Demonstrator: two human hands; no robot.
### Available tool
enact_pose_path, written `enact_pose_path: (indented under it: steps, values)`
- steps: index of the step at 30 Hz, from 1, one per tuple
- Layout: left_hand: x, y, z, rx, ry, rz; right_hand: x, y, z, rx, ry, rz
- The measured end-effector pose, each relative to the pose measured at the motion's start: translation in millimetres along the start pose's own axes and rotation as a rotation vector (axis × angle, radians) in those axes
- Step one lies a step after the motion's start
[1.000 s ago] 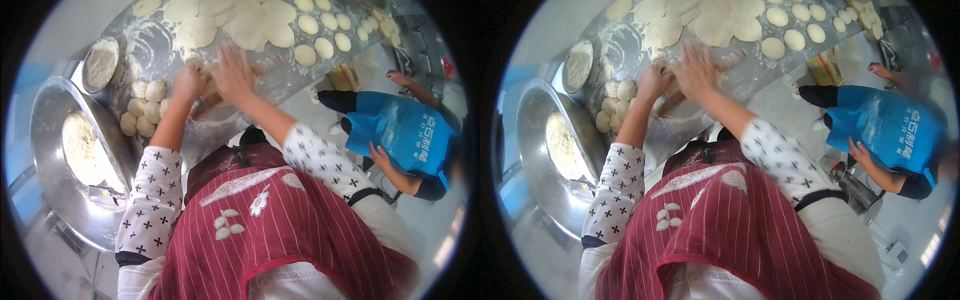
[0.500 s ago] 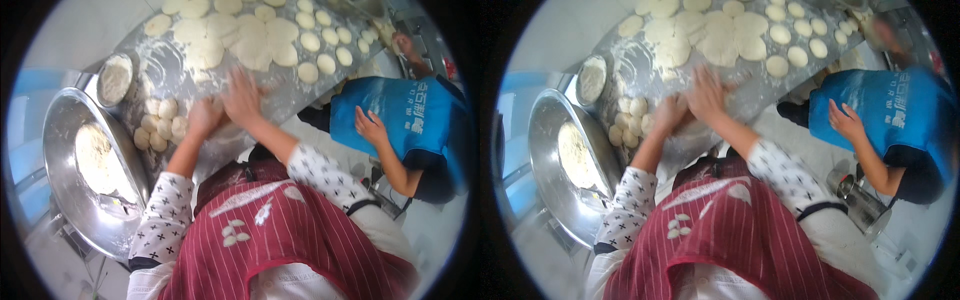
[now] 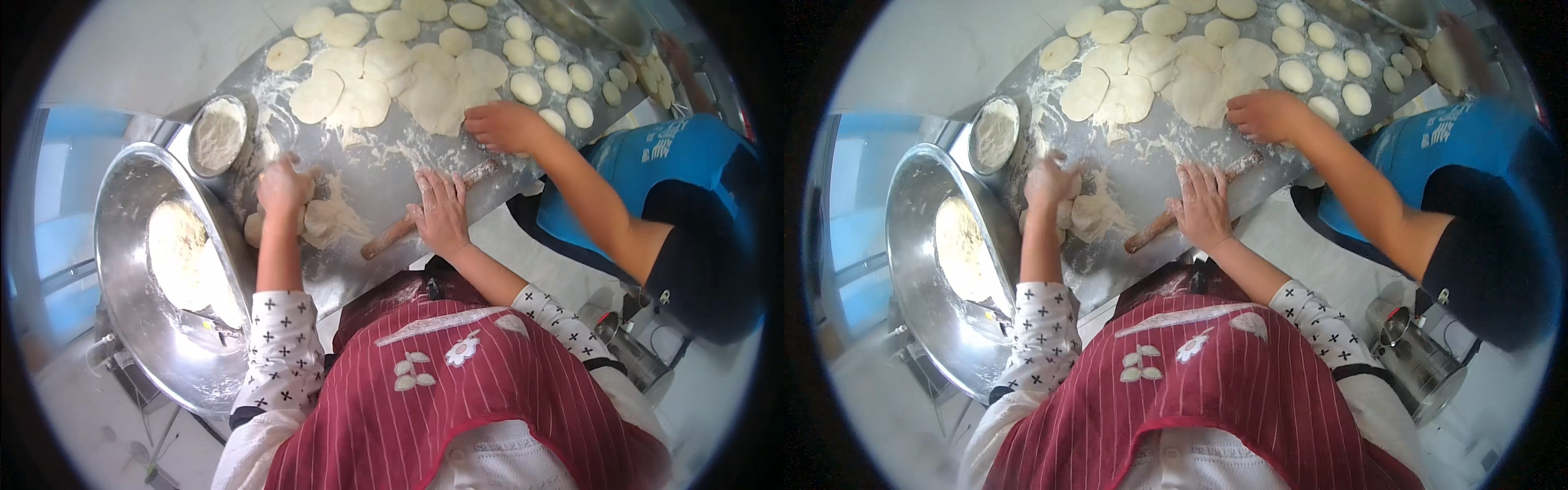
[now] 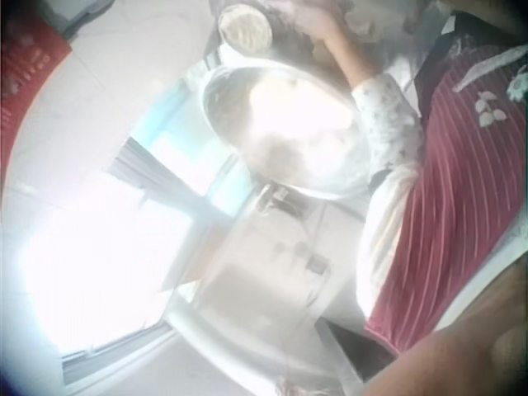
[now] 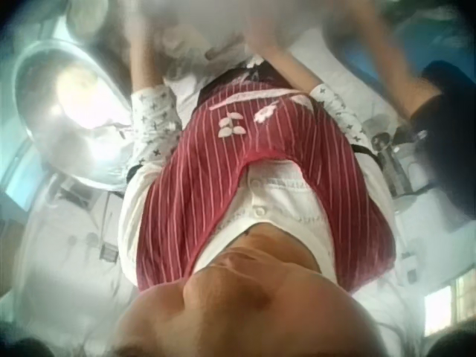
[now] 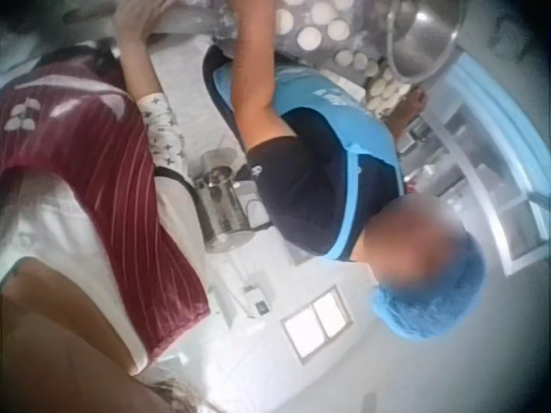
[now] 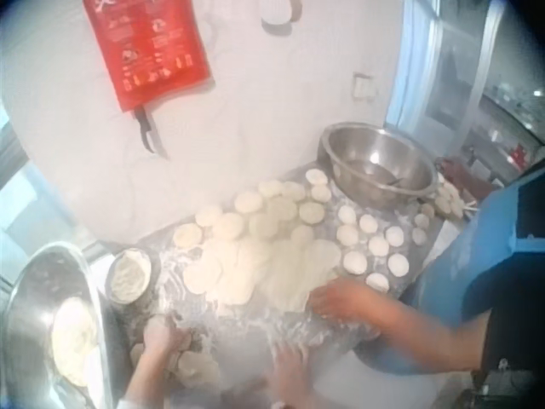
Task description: The person rolls small dough balls into flat circular discs using a rolling pin on a floured metal countertop. The person repeatedly flattens the dough, rotates it, and places the finished discs on the counter.
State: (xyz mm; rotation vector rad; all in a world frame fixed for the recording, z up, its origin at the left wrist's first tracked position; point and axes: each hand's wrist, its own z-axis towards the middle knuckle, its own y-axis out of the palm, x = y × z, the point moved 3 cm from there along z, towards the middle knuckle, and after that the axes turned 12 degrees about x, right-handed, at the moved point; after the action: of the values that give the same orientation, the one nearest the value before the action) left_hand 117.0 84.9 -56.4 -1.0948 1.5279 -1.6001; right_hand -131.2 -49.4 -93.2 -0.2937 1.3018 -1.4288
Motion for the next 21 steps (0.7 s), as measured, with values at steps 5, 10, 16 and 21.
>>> enact_pose_path:
  steps: [5, 10, 16, 21]
  values:
    - [4.4, 19.5, -16.1, 0.08, 0.082, -0.277, 0.8, 0.9, 6.5, -0.002, -0.035, -0.009]
    - [16.8, 40.0, -12.4, -0.161, 0.013, -0.585, 1.8, -1.2, 6.8, -0.007, -0.044, 0.005]
    - [71.6, 35.4, 13.8, 0.332, -0.112, -0.295, 3.3, 1.8, 5.3, -0.025, -0.029, -0.012]
    - [94.7, 72.0, -12.3, 0.432, 0.089, -0.02, 8.4, 2.7, 10.7, -0.042, 0.03, 0.045]
